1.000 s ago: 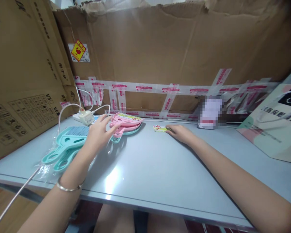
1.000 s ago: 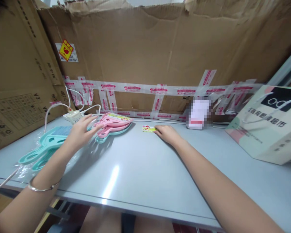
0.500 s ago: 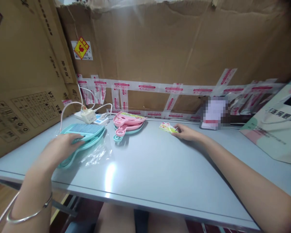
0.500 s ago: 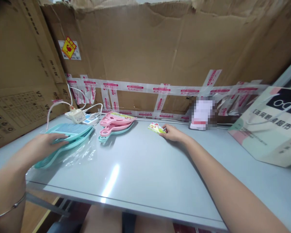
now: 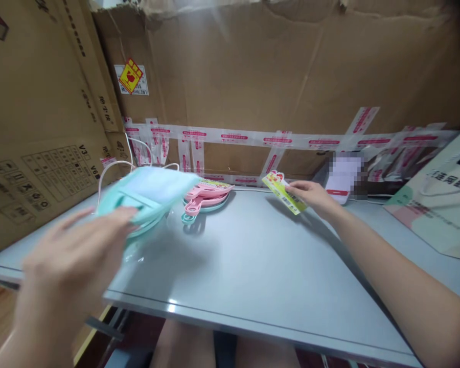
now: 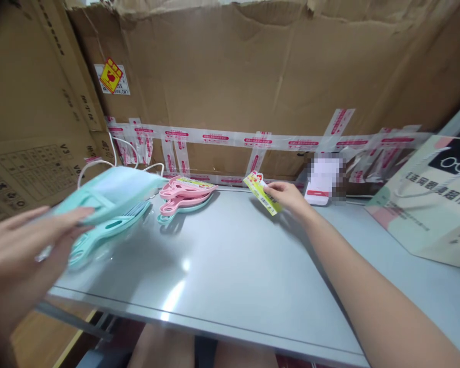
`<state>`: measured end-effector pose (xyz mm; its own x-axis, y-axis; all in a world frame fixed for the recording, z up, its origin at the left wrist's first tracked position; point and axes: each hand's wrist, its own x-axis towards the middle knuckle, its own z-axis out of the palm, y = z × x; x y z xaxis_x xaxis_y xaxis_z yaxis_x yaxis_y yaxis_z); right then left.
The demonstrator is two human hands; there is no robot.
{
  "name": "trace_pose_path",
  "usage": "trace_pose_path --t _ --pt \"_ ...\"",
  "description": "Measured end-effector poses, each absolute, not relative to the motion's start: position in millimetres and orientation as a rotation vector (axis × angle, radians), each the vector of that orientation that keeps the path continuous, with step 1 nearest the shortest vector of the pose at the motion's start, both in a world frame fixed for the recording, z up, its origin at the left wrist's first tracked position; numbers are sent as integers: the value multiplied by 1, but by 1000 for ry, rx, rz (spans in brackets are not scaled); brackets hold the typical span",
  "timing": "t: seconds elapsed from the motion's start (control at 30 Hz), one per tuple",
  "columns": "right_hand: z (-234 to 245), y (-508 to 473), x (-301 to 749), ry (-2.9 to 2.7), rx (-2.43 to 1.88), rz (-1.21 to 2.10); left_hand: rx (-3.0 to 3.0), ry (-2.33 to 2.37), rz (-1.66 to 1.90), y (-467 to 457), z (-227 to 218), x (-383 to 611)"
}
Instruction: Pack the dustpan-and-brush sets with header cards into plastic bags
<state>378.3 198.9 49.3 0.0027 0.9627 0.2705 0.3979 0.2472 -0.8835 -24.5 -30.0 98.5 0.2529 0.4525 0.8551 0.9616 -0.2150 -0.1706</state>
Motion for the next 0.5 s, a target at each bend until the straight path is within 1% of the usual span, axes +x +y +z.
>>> trace_pose_path --t 0.1,0.17,0.37,0.5 --pt "62 193 380 -1414 -1296 873 -2139 -1054 -831 -37 89 35" --pt "68 188 378 -1391 -1234 968 -2260 -953 -839 -34 79 68" --pt "77 174 364 -1400 -1163 1230 -2320 -956 -802 2 39 106" --pt "83 163 353 -1488 -1167 1363 -2428 -1079 -666 19 27 109"
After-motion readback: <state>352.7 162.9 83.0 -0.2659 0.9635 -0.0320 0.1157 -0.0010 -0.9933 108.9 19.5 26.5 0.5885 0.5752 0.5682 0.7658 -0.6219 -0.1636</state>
